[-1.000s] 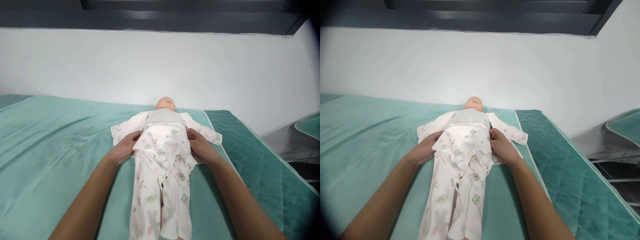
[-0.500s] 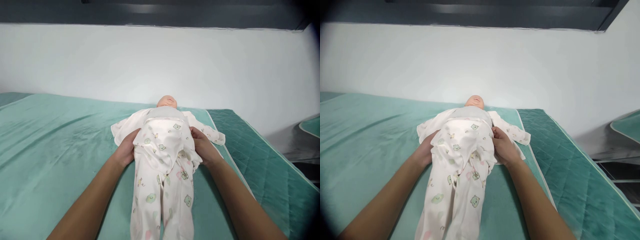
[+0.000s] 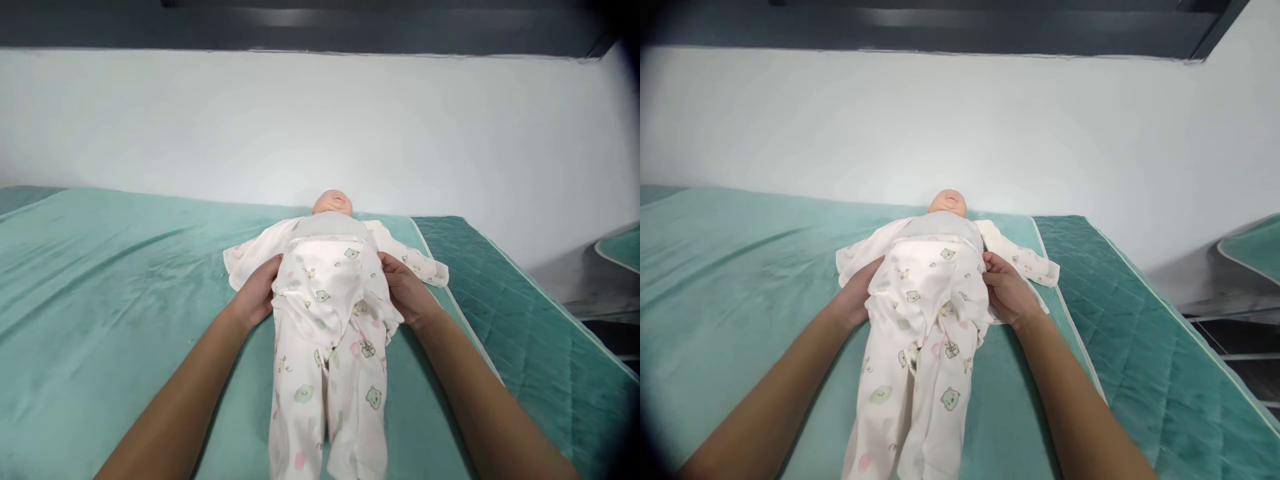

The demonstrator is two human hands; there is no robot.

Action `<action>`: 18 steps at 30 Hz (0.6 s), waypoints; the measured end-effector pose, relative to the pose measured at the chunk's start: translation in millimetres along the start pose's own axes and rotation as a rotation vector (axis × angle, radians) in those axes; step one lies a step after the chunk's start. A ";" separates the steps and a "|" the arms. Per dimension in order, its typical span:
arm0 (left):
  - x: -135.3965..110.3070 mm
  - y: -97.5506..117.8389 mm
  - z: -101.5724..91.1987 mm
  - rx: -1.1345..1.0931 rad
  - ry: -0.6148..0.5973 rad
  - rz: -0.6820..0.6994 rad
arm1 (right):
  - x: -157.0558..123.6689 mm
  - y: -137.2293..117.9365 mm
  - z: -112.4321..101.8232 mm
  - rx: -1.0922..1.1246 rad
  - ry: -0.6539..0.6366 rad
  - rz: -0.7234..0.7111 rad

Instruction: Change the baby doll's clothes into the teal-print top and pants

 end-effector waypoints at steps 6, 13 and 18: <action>-2.9 3.4 -0.9 0.124 -0.014 0.075 | 2.3 2.1 -4.5 0.006 -0.004 -0.005; -0.3 7.4 -4.5 0.251 0.040 0.164 | 4.6 3.4 -7.5 -0.039 -0.024 -0.020; 2.1 5.7 -8.8 0.241 -0.012 0.106 | 2.8 1.6 -7.3 -0.100 0.007 -0.024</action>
Point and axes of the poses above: each hand's wrist, its own x-axis towards the middle knuckle, its own z-axis out of the palm, y = z × x, the point moved 6 cm from there along x, towards the middle knuckle, and after that the axes turned 8 degrees about y, right-handed, at the moved point
